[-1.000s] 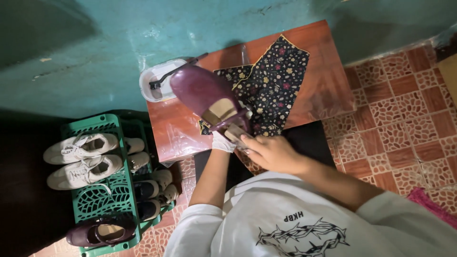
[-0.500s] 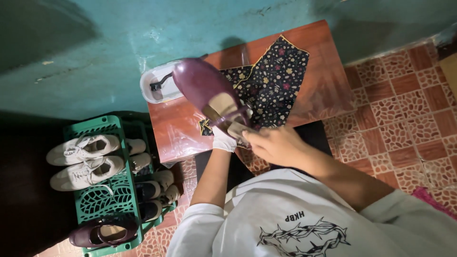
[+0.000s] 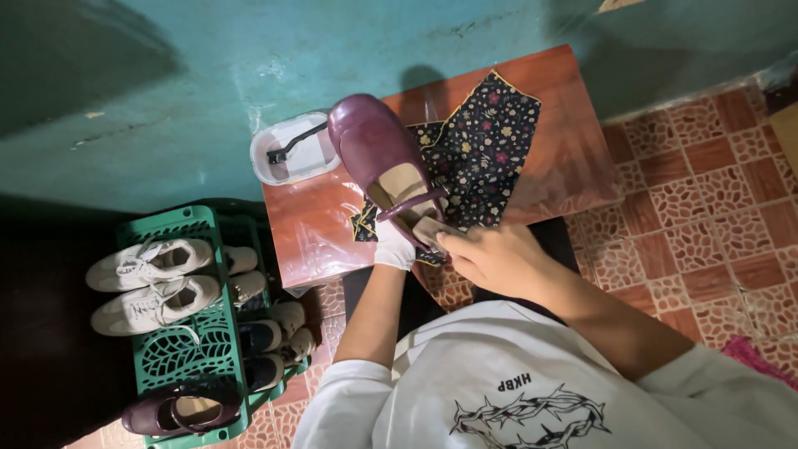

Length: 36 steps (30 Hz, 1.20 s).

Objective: The person cleans a maroon shoe using a brush and a cloth. They scrub the upper part of the shoe with the brush, wipe it with the cloth, and then clean the sole of the shoe with the brush.

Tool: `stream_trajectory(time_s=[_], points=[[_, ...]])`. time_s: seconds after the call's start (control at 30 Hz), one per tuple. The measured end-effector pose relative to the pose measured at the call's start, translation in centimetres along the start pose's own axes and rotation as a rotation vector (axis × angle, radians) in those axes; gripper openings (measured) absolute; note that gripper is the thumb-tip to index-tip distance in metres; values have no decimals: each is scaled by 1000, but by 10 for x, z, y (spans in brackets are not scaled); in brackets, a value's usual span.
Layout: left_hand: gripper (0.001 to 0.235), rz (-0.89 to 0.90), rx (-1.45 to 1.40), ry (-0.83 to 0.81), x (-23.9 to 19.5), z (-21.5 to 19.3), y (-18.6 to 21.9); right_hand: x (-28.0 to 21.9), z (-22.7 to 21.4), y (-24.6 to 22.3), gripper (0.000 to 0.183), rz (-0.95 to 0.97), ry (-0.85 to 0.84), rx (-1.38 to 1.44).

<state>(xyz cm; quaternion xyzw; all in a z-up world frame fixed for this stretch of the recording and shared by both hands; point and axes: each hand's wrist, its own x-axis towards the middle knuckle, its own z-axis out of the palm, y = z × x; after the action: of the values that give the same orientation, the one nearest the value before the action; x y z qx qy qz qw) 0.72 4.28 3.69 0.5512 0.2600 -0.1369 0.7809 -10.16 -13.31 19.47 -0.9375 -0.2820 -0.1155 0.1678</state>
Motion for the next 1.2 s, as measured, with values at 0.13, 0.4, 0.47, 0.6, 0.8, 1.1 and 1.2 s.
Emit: stream_trajectory(time_s=[0.13,0.4,0.47,0.6,0.8,1.1,1.2], points=[[36,11,-31,-19,9,-1,-10,12,5,-2,26,45,69,-100],[37,36,-114,-60,68,-15,-70,-10,35,-3,31,222,56,-8],[48,-7,-96,-3,-37,38,36,-14,40,8,32,314,73,165],[45,19,326,38,-28,31,39,-18,46,22,29,480,144,463],[54,645,695,-237,-88,11,53,-15,34,22,27,609,54,524],[149,754,728,-375,-124,28,82,-9,39,33,28,623,-9,725],[123,984,935,-176,-110,33,65,-9,38,34,26,617,-108,589]])
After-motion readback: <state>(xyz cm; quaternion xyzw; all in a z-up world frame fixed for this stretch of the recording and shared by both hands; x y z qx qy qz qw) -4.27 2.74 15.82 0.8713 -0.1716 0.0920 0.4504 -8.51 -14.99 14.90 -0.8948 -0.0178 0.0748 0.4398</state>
